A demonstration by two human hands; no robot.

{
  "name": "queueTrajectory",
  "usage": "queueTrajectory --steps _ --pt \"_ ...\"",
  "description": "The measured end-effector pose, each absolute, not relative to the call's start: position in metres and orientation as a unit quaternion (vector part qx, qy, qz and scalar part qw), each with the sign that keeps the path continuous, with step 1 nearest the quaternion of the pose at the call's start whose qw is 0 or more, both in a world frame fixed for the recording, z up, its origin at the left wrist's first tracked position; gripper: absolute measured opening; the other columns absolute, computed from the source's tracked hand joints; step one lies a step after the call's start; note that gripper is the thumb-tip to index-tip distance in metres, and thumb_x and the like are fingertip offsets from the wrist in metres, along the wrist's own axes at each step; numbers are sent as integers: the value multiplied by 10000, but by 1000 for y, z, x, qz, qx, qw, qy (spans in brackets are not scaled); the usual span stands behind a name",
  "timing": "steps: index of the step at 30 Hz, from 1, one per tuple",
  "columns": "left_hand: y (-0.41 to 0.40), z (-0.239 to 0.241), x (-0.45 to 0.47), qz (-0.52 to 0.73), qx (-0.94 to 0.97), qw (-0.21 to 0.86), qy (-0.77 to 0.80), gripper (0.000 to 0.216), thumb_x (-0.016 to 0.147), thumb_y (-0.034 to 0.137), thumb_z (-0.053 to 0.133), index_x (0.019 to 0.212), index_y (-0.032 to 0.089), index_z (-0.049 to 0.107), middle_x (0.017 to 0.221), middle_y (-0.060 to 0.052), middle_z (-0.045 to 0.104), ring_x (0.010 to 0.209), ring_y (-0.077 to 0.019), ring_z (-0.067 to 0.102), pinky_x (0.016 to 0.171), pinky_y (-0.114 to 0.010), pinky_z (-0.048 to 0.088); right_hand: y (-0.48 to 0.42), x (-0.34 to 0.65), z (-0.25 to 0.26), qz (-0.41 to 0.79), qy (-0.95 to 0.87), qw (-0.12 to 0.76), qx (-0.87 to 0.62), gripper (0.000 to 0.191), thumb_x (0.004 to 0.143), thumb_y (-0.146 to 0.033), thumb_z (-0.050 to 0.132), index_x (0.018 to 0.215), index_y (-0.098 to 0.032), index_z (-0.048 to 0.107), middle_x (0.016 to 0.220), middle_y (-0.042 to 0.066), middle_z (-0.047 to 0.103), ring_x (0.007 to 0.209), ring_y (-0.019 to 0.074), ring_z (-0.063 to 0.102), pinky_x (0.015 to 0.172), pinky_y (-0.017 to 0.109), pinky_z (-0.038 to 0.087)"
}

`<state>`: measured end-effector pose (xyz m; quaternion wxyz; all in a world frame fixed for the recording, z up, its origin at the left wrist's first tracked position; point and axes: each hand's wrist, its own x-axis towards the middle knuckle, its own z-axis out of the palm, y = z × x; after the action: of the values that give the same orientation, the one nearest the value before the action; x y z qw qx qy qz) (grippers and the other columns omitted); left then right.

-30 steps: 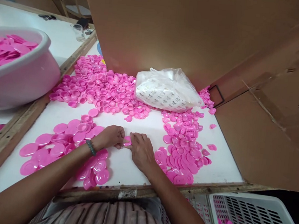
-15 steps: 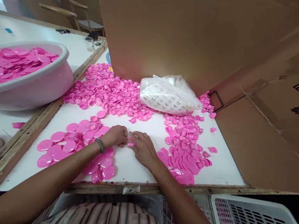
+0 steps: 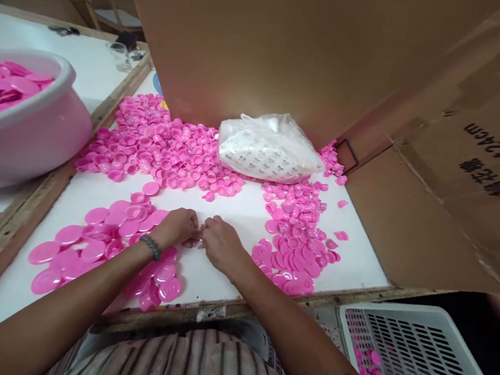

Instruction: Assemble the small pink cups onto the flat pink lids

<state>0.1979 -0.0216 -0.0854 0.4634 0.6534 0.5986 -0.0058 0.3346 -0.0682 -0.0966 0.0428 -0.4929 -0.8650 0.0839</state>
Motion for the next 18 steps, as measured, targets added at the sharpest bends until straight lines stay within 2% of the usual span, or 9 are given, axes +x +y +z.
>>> queueTrajectory --steps 2,4,6,8,11,14,18 --pt "-23 -84 198 -5 691 421 588 85 654 151 557 732 154 521 572 -29 632 525 -155 600 498 -223 418 -73 334 -98 84 -858 52 -504 110 830 -167 526 753 -164 605 747 31 570 735 157 476 590 264 354" --pt "-28 -82 198 15 731 365 577 133 680 196 582 793 161 523 654 -32 641 584 -168 598 518 -242 410 -82 338 -98 85 -848 82 -517 108 847 -201 513 894 -171 605 820 37 606 761 158 501 634 266 388" --pt "-36 -82 197 51 769 301 562 210 707 241 602 887 166 524 752 -43 640 688 -188 592 579 -266 419 -98 349 -98 54 -825 118 -550 236 863 -248 492 1074 -162 555 977 79 620 862 182 528 732 302 413" --pt "-47 -83 198 102 811 238 525 295 735 277 605 997 175 515 908 -66 624 842 -208 561 698 -301 425 -116 367 -98 -4 -774 135 -618 330 874 -273 463 1168 -130 506 1091 142 590 971 229 524 817 365 404" --pt "-59 -88 202 143 871 175 437 330 750 302 612 1056 212 527 1103 -71 558 1027 -230 457 848 -353 363 -138 397 -102 -55 -689 107 -714 305 859 -275 466 1109 -123 554 1046 181 598 935 265 549 791 399 422" --pt "-62 -96 203 124 891 167 404 208 767 278 593 965 220 572 1014 -62 589 1006 -237 446 851 -387 326 -140 409 -113 -15 -703 116 -701 229 832 -189 477 1029 -177 593 1017 130 601 892 232 556 735 354 450" --pt "-57 -103 192 135 871 125 455 79 778 141 517 800 186 578 877 -56 608 920 -226 473 865 -416 292 -114 388 -120 94 -717 200 -662 200 823 -119 451 893 -198 621 948 55 589 796 161 557 636 265 450"
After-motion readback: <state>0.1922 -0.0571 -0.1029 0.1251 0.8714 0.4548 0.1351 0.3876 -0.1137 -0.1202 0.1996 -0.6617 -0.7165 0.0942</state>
